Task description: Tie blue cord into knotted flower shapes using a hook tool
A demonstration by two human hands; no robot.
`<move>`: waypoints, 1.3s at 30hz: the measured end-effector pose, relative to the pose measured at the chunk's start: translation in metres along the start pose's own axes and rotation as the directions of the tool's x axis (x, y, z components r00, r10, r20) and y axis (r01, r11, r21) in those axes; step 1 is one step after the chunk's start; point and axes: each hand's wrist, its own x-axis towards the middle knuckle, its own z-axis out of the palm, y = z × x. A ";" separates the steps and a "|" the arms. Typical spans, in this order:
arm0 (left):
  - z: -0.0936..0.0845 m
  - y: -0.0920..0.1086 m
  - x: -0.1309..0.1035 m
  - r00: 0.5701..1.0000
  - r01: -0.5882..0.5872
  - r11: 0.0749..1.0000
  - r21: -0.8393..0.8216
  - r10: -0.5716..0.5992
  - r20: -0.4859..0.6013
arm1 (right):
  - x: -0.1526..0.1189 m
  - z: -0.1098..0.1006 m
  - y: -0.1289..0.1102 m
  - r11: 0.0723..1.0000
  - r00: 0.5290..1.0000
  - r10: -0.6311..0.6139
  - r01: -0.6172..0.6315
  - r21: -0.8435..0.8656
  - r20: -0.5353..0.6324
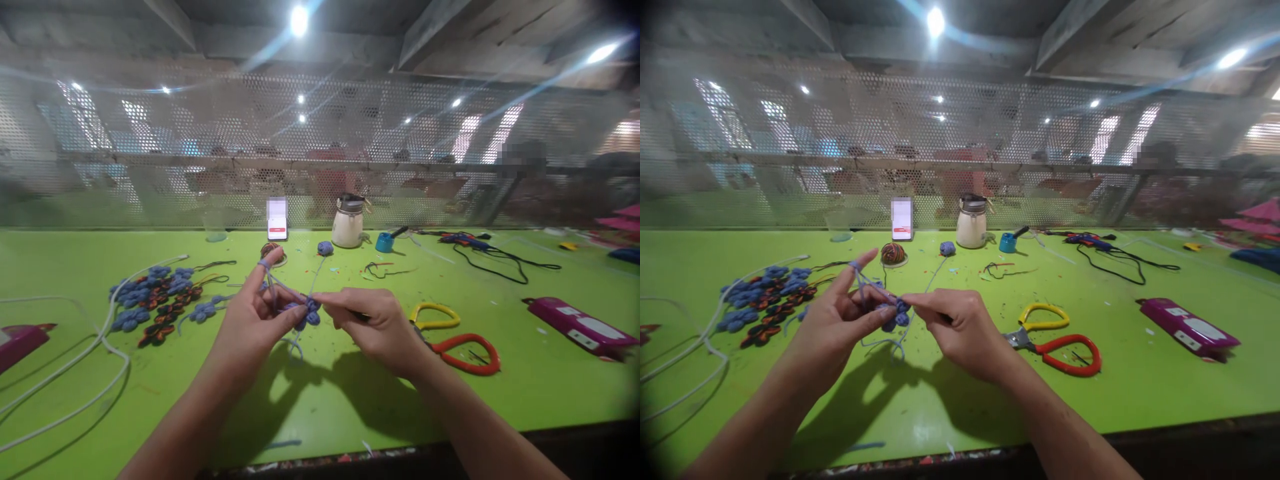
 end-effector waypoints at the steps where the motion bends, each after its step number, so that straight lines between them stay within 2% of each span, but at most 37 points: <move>1: 0.000 0.000 0.000 1.000 -0.009 1.000 0.006 0.009 0.005 | 0.000 0.001 0.000 0.999 0.999 0.043 -0.042 0.027 -0.029; 4: 0.000 -0.001 0.000 0.999 -0.040 0.999 0.021 0.039 0.009 | 0.000 0.004 0.001 0.964 0.977 0.211 -0.201 0.176 -0.039; 7: -0.001 -0.001 0.001 0.998 -0.058 0.998 0.028 0.058 -0.008 | 0.001 0.006 0.003 0.869 0.927 0.372 -0.366 0.332 0.048; 9: -0.002 0.000 0.001 0.998 -0.065 0.997 0.033 0.065 -0.011 | 0.001 0.007 0.005 0.809 0.897 0.430 -0.434 0.397 0.106; 12: -0.002 0.001 0.001 0.998 -0.060 0.998 0.033 0.060 -0.011 | 0.001 0.007 0.007 0.747 0.875 0.457 -0.474 0.465 0.158; 17: -0.001 0.002 -0.001 0.998 -0.055 0.998 0.028 0.055 -0.020 | 0.001 0.007 0.009 0.698 0.860 0.473 -0.498 0.514 0.191; 23: -0.001 0.001 0.000 0.998 -0.061 0.997 0.038 0.061 -0.006 | 0.001 0.006 0.008 0.705 0.861 0.469 -0.500 0.503 0.200; 27: -0.006 -0.002 0.003 0.998 -0.033 0.999 0.035 0.031 0.048 | 0.000 0.006 0.008 0.702 0.865 0.464 -0.489 0.517 0.188; 31: -0.007 -0.003 0.004 0.999 0.001 1.000 -0.003 -0.001 0.036 | 0.000 0.007 0.009 0.700 0.871 0.451 -0.480 0.528 0.194; 36: -0.005 -0.003 0.004 1.000 0.007 1.000 -0.009 -0.007 0.006 | 0.001 0.007 0.008 0.767 0.884 0.437 -0.464 0.443 0.167; 39: -0.004 -0.003 0.004 1.000 0.010 1.000 -0.028 -0.010 -0.008 | 0.001 0.008 0.006 0.853 0.916 0.389 -0.398 0.337 0.099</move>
